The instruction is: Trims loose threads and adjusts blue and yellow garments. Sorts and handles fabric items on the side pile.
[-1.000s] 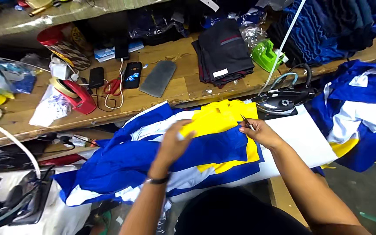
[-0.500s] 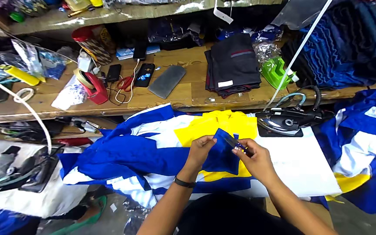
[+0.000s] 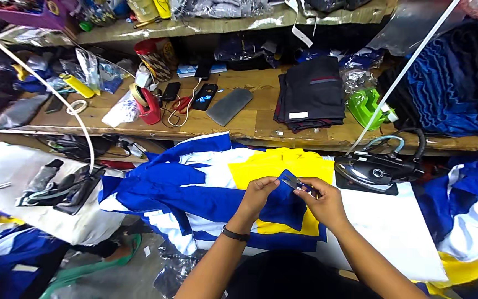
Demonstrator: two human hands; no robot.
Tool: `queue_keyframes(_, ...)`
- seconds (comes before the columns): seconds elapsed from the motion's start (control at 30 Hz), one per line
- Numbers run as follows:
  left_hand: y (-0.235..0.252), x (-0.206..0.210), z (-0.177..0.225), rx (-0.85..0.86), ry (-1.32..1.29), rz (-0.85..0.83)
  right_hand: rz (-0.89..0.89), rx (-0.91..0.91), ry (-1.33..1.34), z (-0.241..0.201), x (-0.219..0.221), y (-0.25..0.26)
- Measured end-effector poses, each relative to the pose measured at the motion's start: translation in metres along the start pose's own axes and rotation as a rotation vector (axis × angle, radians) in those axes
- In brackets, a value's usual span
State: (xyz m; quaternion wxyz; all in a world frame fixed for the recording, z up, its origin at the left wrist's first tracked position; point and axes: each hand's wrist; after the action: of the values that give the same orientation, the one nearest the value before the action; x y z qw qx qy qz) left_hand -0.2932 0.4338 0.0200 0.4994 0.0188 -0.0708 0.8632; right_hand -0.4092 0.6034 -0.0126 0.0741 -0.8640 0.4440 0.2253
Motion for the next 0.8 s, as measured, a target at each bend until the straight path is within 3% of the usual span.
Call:
queue_keyframes(0.17,0.000,-0.002,0.006,0.014,0.037,-0.037,0.013,-0.081,-0.070,0.001,-0.003,0.006)
queue_keyframes(0.3,0.000,-0.003,0.010,0.021,0.073,-0.065,-0.010,-0.043,0.004,0.000,-0.005,0.008)
queue_keyframes(0.6,0.006,-0.006,0.010,-0.045,-0.105,-0.002,0.023,-0.205,0.004,0.013,-0.004,0.006)
queue_keyframes(0.8,0.005,-0.010,0.015,-0.068,-0.148,-0.043,0.046,-0.205,-0.008,0.014,-0.007,0.016)
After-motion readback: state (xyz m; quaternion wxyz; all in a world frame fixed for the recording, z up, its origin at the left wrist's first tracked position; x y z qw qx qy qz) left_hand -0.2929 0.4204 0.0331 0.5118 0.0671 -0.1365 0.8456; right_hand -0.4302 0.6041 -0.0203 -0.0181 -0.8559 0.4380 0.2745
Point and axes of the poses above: each hand's wrist, its own y-axis towards the middle knuckle, its own x-axis out of the palm, z = x × y, and after that the axes turned 10 degrees about x, right-handed
